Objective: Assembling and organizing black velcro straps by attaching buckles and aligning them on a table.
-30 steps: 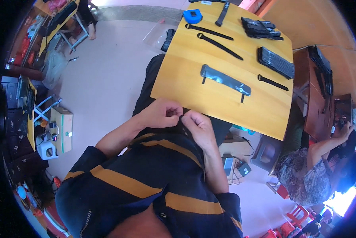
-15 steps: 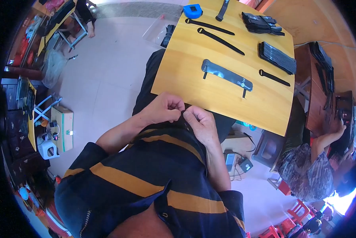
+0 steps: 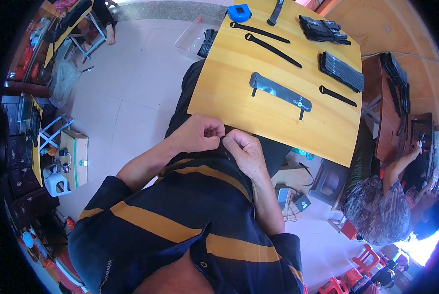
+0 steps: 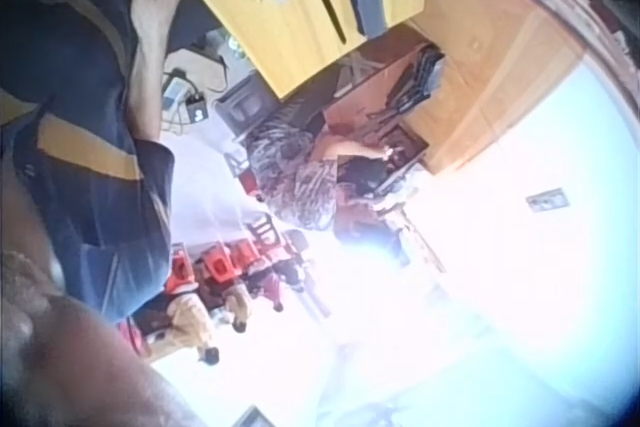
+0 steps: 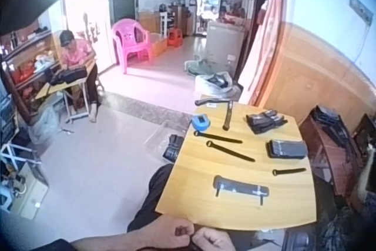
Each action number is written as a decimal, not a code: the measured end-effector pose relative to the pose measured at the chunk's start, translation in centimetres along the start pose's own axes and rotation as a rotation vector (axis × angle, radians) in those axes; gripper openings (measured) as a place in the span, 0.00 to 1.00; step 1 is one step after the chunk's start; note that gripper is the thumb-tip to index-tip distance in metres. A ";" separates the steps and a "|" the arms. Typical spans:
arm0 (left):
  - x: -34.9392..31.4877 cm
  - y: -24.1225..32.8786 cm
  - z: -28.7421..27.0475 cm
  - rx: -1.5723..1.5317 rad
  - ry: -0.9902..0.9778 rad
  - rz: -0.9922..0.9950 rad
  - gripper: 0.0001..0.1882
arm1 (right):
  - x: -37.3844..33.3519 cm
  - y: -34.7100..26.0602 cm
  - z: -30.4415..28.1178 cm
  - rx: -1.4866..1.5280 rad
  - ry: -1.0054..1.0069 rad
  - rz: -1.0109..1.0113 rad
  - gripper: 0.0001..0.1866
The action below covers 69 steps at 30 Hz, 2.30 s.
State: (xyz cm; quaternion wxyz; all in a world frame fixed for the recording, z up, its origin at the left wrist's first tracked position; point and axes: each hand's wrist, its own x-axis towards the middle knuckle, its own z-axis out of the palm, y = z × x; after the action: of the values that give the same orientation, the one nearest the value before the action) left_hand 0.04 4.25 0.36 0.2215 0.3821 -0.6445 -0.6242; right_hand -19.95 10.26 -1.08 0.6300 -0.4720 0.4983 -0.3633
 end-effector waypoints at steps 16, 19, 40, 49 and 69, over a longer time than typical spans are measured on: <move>0.1 0.6 0.5 0.290 0.101 0.146 0.03 | 0.3 0.4 -0.1 -0.010 0.045 -0.045 0.09; 0.4 -0.4 -0.1 -0.191 -0.044 -0.086 0.02 | 0.2 0.3 0.2 0.057 0.014 -0.019 0.10; -0.5 0.0 0.2 0.118 0.081 0.060 0.02 | 0.2 0.0 0.7 -0.190 0.105 -0.096 0.07; -0.3 0.4 0.0 0.172 0.063 0.132 0.03 | 0.2 -1.2 0.1 -0.369 0.113 -0.128 0.09; 0.5 0.2 2.5 0.043 0.278 0.255 0.08 | 0.6 -3.4 -1.2 -0.555 -0.051 -0.193 0.19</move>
State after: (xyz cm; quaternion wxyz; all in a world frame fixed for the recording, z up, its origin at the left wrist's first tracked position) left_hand -2.20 5.45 0.11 0.3775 0.3844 -0.6640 -0.5185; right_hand -20.97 8.48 1.93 0.4518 -0.6805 0.5153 -0.2595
